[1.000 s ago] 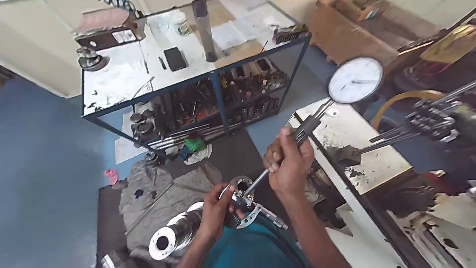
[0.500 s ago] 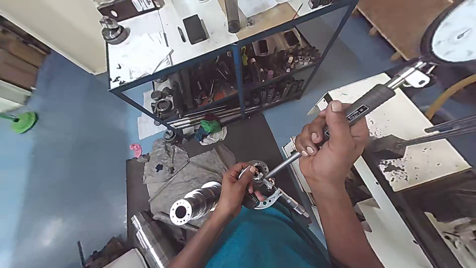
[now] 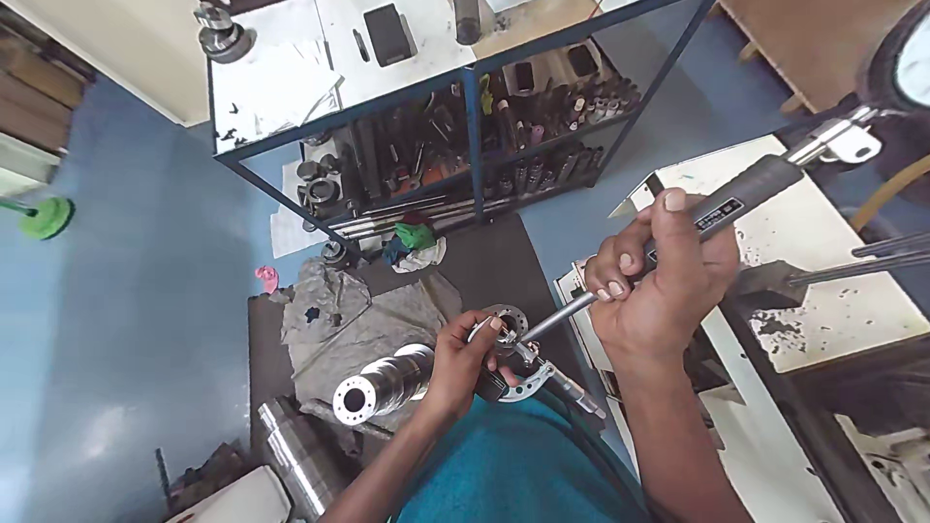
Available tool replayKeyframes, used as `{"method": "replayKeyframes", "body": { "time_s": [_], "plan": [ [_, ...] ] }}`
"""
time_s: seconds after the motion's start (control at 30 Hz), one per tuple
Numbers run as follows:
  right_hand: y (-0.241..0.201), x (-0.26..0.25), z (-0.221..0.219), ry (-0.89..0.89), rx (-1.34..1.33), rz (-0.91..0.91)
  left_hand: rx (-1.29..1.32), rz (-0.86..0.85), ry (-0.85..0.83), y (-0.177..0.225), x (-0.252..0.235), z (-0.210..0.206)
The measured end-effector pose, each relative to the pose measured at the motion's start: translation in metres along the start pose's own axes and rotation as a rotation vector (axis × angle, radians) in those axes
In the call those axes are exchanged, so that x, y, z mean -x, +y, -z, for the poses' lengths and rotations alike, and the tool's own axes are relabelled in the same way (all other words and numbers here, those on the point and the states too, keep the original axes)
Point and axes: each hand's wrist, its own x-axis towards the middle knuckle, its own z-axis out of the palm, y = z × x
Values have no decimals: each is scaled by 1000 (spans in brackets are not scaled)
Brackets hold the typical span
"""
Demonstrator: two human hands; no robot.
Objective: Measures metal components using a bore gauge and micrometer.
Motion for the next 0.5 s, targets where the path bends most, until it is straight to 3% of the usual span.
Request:
{"method": "replayKeyframes", "body": {
  "time_s": [0.5],
  "plan": [
    [-1,3,1,10,-9,-12,1,8,-5,1,2,1]
  ]
}}
